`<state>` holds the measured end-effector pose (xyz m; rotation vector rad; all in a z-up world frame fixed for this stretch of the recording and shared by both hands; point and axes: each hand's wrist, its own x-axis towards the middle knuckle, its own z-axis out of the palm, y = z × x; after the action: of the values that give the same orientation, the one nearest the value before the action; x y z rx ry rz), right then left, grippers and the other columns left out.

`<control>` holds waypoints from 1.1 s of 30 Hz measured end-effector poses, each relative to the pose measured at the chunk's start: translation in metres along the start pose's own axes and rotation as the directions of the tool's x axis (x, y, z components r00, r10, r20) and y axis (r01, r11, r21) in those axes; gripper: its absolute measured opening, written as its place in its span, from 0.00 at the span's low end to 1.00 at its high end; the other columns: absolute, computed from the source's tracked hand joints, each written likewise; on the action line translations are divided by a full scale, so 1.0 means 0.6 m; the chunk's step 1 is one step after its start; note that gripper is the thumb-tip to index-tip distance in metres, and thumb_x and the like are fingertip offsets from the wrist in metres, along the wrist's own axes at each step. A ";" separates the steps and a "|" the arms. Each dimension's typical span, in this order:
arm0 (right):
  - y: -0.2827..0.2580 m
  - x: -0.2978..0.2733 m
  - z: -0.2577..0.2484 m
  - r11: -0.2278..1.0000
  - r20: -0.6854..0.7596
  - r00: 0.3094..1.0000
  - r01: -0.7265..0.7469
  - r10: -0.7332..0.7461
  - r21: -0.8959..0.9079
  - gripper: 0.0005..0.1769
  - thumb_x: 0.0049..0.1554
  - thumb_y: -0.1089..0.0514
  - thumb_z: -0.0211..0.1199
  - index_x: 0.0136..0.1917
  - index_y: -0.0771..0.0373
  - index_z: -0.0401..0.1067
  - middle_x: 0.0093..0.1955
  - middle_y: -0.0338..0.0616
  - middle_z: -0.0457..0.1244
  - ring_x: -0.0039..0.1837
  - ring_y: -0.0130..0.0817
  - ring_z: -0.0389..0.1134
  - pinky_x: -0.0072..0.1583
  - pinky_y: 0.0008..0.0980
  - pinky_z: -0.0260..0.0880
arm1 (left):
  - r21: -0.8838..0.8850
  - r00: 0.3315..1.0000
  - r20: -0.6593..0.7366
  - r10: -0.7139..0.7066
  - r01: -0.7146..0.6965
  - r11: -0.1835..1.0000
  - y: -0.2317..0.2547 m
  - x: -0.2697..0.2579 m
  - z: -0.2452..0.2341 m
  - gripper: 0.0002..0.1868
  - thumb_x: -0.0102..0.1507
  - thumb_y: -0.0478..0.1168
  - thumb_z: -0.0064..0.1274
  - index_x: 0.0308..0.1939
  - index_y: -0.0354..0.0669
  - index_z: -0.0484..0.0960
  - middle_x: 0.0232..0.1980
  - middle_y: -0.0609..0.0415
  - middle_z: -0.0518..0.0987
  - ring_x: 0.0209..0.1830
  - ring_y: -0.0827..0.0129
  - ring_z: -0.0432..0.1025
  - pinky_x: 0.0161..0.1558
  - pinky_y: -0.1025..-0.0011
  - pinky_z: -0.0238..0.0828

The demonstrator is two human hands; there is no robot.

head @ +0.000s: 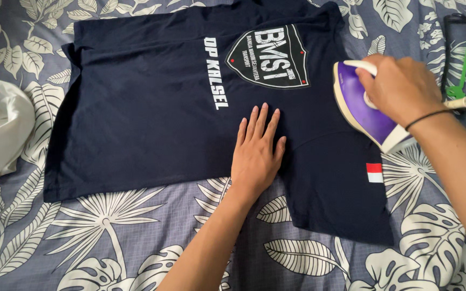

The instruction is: The person selects a dark blue t-shirt from a pile of clothes on a bed, lays it flat, and irons the front surface using a purple iron. The person smooths the fabric with one hand while moving the iron with the other, covering the sleeves and main body of the shirt.

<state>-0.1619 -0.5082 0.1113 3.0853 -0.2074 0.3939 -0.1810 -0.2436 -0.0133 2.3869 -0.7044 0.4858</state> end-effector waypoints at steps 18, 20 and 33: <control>0.013 -0.043 -0.018 0.956 0.241 0.971 -0.062 -0.009 0.286 0.19 0.61 0.42 0.57 0.57 0.52 0.80 0.42 0.56 0.72 0.46 0.59 0.74 0.51 0.52 0.71 | -0.094 0.995 0.094 0.026 -0.017 0.995 0.003 0.014 -0.014 0.34 0.62 0.47 0.54 0.71 0.45 0.68 0.78 0.45 0.61 0.81 0.53 0.50 0.78 0.51 0.40; 0.008 -0.049 -0.019 0.954 0.182 0.979 0.032 -0.090 0.299 0.19 0.61 0.43 0.57 0.56 0.53 0.80 0.43 0.56 0.71 0.48 0.60 0.72 0.51 0.52 0.71 | -0.114 0.996 0.080 0.029 -0.020 0.993 0.000 0.026 -0.006 0.34 0.61 0.46 0.55 0.71 0.44 0.68 0.78 0.45 0.62 0.81 0.53 0.51 0.78 0.51 0.41; -0.054 -0.024 -0.030 0.992 0.103 0.994 0.023 -0.036 0.126 0.17 0.64 0.45 0.54 0.56 0.56 0.76 0.40 0.60 0.70 0.45 0.62 0.72 0.50 0.56 0.70 | 0.006 0.997 0.043 0.070 -0.071 0.997 0.004 0.095 0.046 0.34 0.64 0.47 0.51 0.73 0.42 0.65 0.78 0.43 0.61 0.80 0.53 0.51 0.77 0.52 0.42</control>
<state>-0.1756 -0.4738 0.1250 3.2317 -0.1447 0.2522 -0.1324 -0.2835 -0.0054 2.3923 -0.8095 0.4681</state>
